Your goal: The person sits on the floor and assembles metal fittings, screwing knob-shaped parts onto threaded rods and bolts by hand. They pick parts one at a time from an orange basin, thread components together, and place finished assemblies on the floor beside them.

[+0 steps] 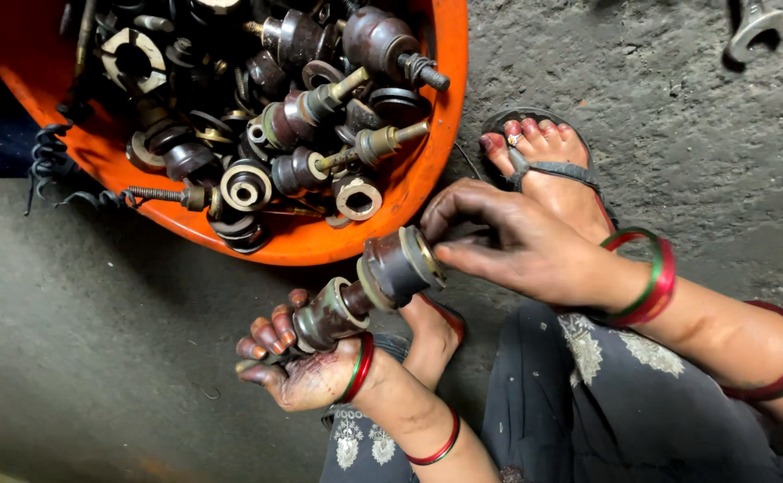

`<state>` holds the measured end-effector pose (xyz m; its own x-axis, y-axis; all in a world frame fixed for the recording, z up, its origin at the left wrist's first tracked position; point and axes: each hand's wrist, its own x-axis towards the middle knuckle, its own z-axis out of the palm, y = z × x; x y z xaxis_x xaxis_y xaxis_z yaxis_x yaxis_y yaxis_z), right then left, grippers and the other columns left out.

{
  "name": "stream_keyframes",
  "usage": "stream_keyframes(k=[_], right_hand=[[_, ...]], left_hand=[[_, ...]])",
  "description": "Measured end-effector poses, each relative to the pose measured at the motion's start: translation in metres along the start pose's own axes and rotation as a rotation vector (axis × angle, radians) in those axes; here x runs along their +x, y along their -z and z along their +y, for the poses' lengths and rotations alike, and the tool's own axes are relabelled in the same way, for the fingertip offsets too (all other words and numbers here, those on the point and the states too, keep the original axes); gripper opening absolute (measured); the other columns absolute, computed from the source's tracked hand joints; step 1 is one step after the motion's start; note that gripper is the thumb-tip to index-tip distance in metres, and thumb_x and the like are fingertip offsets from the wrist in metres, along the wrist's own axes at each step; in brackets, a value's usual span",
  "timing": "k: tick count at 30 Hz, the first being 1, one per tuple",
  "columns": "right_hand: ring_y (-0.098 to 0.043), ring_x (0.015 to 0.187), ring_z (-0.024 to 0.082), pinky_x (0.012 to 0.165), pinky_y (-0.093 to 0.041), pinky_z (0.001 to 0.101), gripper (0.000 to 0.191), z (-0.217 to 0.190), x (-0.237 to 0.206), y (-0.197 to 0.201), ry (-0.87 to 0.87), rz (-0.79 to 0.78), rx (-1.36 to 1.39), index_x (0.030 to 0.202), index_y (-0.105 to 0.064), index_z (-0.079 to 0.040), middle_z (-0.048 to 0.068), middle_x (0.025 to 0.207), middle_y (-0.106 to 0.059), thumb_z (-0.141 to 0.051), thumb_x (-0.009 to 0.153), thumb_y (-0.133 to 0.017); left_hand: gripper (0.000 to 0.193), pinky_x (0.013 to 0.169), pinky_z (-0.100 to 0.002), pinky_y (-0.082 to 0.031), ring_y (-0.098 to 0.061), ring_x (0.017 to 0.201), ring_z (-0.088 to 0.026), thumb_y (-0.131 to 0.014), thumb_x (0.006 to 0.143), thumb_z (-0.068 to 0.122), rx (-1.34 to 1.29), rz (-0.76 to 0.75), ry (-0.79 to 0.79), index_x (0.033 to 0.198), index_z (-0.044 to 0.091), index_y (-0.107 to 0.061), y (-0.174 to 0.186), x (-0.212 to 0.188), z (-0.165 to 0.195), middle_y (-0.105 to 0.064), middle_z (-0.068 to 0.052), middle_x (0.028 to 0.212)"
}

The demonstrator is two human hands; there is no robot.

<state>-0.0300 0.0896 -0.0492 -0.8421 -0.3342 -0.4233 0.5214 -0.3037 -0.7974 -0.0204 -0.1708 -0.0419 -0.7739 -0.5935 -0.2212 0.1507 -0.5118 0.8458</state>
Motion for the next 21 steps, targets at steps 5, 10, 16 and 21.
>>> stream_keyframes(k=[5,10,16,21], right_hand=[[-0.067,0.094,0.015,0.085,-0.059,0.0325,0.027,0.008,-0.004,0.0,-0.308,-0.018,0.18,0.121,-0.062,-0.002,0.008,0.106,-0.067,-0.013,0.098,-0.069],[-0.063,0.113,0.011,0.098,-0.056,0.0312,0.03,0.003,-0.007,0.003,0.041,-0.011,0.372,0.116,-0.056,0.001,0.003,0.118,-0.062,-0.01,0.092,-0.071],[-0.071,0.088,0.012,0.082,-0.058,0.0281,0.022,-0.004,-0.003,0.003,-0.339,0.044,-0.201,0.116,-0.069,-0.01,0.004,0.094,-0.074,-0.021,0.098,-0.074],[-0.067,0.104,0.017,0.094,-0.055,0.0317,0.016,-0.008,-0.005,0.001,0.251,0.054,-0.151,0.109,-0.065,-0.003,0.006,0.109,-0.067,-0.011,0.096,-0.07]], left_hand=[[0.029,0.088,-0.046,-0.051,-0.053,0.076,-0.013,-0.056,0.107,0.038,-0.013,-0.057,0.017,0.095,0.013,-0.056,0.005,0.001,-0.001,-0.051,0.001,0.084],[0.03,0.087,-0.044,-0.051,-0.052,0.075,-0.013,-0.055,0.108,0.039,-0.068,-0.038,0.043,0.096,0.012,-0.055,0.006,0.001,0.0,-0.05,0.001,0.082],[0.03,0.086,-0.045,-0.05,-0.051,0.074,-0.013,-0.057,0.107,0.04,-0.053,-0.061,0.029,0.096,0.012,-0.055,0.007,0.001,-0.003,-0.05,0.002,0.084],[0.029,0.086,-0.045,-0.05,-0.052,0.075,-0.013,-0.058,0.106,0.04,-0.042,-0.054,-0.001,0.096,0.012,-0.056,0.011,0.004,-0.001,-0.051,0.001,0.084]])
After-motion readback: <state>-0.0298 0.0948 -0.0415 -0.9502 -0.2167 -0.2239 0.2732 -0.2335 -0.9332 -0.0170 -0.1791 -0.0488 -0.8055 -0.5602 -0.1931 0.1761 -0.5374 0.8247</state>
